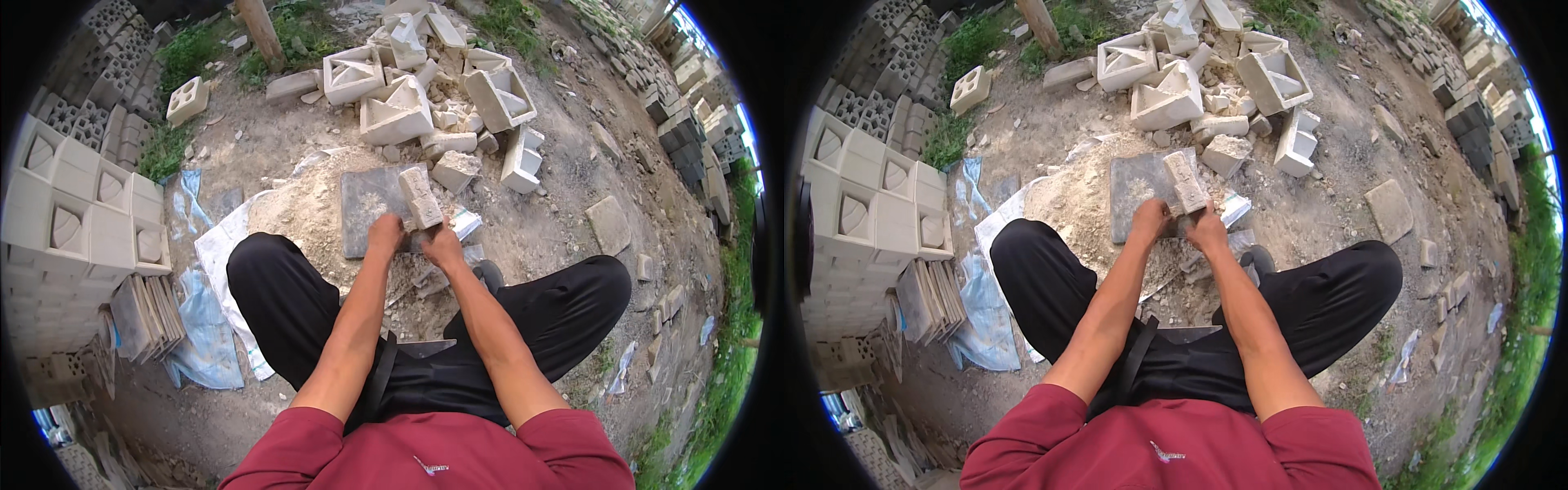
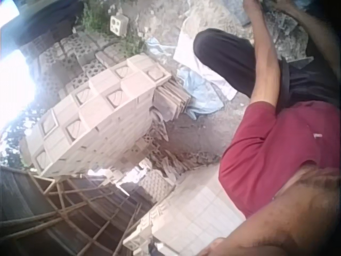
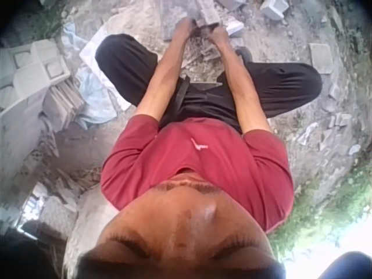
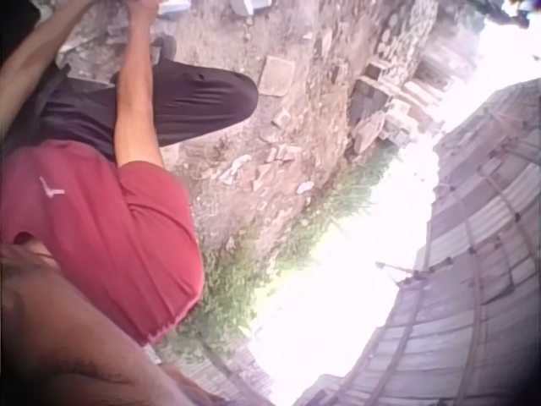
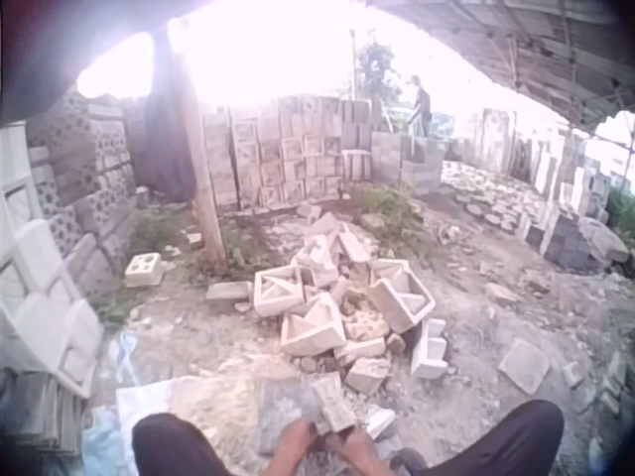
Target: The person breaks concrete vent blocks into smaller pieces using a hammer while sitting on the ground in an outdoor construction area.
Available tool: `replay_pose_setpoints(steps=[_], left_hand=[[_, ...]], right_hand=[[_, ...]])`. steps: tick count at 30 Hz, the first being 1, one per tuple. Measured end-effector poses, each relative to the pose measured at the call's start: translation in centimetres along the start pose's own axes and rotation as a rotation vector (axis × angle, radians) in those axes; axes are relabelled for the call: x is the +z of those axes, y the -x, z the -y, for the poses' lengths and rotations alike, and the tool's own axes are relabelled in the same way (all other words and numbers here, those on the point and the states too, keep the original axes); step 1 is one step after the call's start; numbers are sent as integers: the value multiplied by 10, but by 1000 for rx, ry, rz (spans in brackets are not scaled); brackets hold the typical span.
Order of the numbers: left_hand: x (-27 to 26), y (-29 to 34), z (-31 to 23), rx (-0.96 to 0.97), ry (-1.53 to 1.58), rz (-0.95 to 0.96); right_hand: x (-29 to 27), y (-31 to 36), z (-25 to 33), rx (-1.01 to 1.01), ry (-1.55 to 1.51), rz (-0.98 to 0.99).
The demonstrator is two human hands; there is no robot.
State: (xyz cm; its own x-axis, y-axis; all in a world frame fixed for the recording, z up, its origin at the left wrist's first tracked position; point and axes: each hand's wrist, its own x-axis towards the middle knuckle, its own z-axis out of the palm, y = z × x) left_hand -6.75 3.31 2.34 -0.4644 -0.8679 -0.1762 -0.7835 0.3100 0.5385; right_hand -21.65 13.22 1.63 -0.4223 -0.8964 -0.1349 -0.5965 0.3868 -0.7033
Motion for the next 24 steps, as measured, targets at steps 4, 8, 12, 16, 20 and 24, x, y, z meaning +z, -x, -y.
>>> replay_pose_setpoints(steps=[4, 8, 12, 16, 20, 24], left_hand=[[-2, 0, -9, -40, 31, 42], [-3, -2, 9, -47, 31, 1], [1, 1, 7, -33, 39, 28], [-5, 3, 7, -5, 18, 55], [-11, 1, -13, -40, 14, 38], [-12, 5, -2, -51, -2, 58]], right_hand=[[1, -4, -13, 85, 44, 72], [-21, -8, 33, 43, 119, 92], [-29, -23, 57, -98, -148, -165], [-14, -21, 53, -55, -210, -122], [2, -12, -6, -1, 69, -6], [8, -4, 3, 38, 101, 44]])
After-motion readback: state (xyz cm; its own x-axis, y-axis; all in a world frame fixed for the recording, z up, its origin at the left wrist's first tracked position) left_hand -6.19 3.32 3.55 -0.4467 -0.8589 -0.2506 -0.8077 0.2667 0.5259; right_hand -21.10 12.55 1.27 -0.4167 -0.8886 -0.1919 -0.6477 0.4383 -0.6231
